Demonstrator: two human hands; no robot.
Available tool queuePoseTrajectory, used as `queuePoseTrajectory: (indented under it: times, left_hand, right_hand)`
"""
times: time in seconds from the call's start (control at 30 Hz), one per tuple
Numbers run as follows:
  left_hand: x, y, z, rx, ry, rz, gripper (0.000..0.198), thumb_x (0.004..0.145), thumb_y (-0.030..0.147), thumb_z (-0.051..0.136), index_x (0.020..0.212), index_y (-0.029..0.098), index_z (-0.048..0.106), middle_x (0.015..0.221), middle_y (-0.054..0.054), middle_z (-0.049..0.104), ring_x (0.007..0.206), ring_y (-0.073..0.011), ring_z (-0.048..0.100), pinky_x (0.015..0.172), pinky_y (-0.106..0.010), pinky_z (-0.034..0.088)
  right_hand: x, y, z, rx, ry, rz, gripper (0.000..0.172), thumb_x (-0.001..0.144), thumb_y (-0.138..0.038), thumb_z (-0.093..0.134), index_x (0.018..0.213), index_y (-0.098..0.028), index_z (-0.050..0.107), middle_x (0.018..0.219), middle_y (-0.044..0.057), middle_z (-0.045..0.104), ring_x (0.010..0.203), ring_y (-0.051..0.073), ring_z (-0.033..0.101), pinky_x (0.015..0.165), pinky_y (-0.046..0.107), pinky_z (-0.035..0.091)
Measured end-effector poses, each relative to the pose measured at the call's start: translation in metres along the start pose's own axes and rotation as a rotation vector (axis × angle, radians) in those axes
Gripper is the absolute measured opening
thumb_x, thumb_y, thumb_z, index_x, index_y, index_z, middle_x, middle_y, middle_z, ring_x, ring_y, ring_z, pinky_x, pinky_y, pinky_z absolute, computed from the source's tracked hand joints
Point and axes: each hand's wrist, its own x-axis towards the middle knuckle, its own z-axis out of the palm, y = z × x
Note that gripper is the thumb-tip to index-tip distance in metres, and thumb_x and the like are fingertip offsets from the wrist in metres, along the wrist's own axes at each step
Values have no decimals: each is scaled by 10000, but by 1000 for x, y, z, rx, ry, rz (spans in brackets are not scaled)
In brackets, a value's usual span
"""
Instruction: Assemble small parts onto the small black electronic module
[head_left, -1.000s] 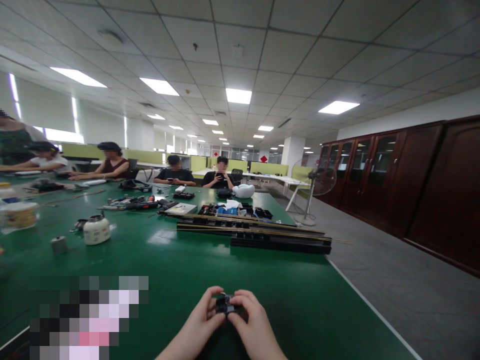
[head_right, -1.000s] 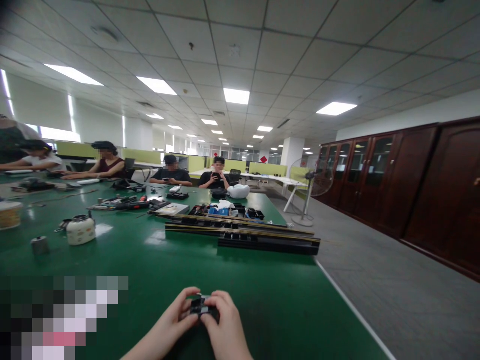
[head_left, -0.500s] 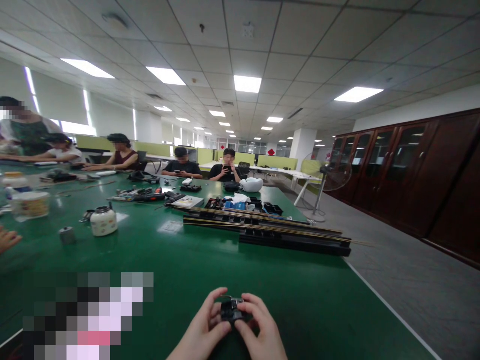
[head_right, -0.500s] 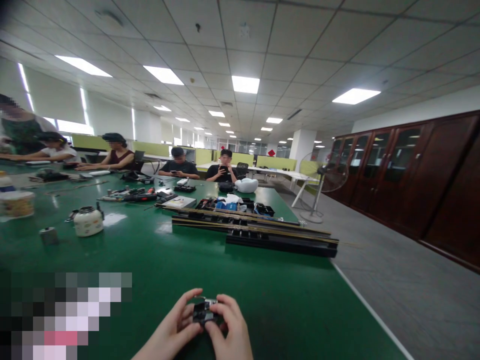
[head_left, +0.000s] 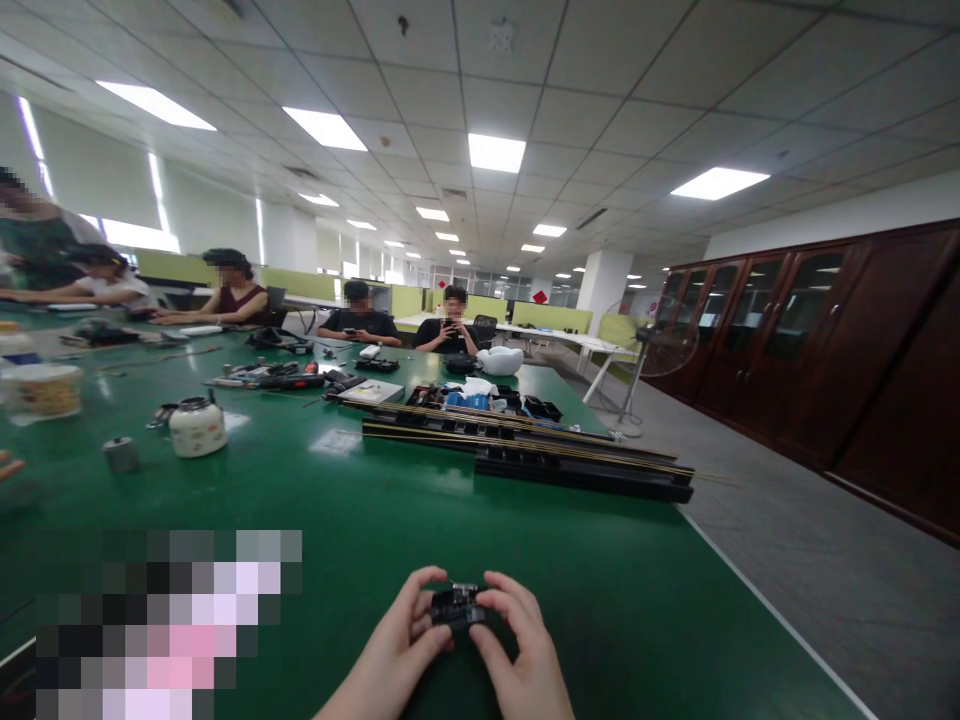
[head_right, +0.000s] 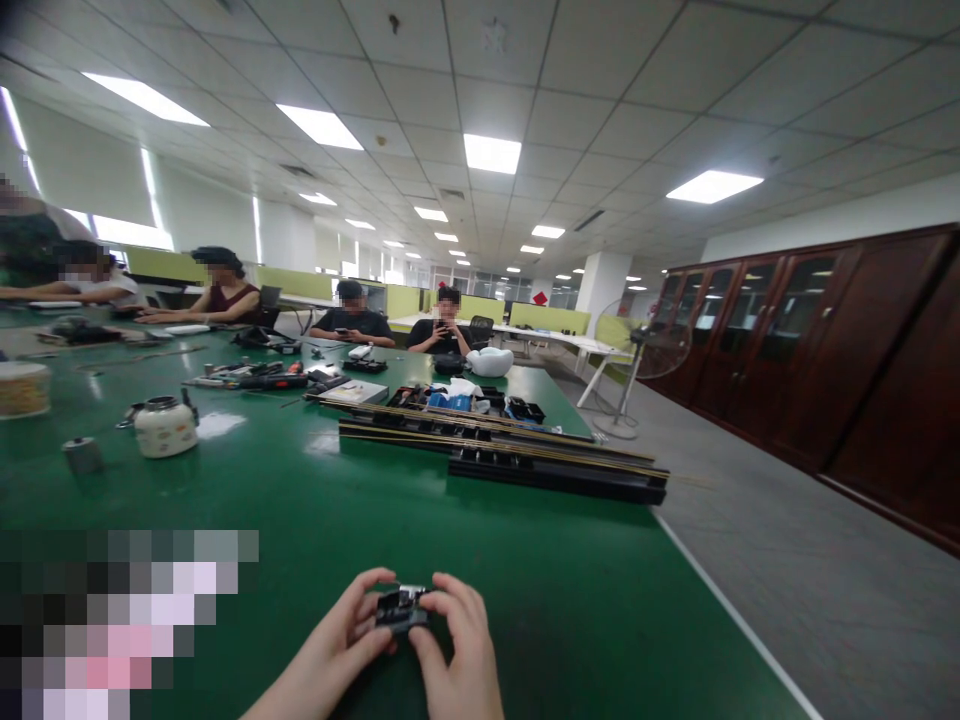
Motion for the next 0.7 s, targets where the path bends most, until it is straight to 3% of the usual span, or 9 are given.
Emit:
queuePoseTrajectory:
  times: [0.1,0.3,0.7]
  left_hand:
    - [0,2,0,-15,4,-8,447,700,280,646,1069,245,396,920,-24,605,808,-170,586,758,-306,422]
    - [-1,7,2,-29,-18,-47,476,673,263,652,1071,238,392,940,-33,617,828,-176,587,769,-315,415]
    - [0,5,1,-48,-17,-67,507,650,295,679,1071,226,404,971,-67,645,833,-208,616,778,-359,419]
  right_hand:
    - [1,2,-6,8,56,-18,163,735,-243,580,882,-246,650,1052,60,643,995,205,586,852,311,479]
    - [4,7,-14,28,154,96,238,744,-352,586,927,-211,640,939,60,679,826,186,631,748,266,508]
    - [6,12,-26,125,263,195,376,782,-415,541,1079,-187,573,1036,87,643,887,194,613,750,286,510]
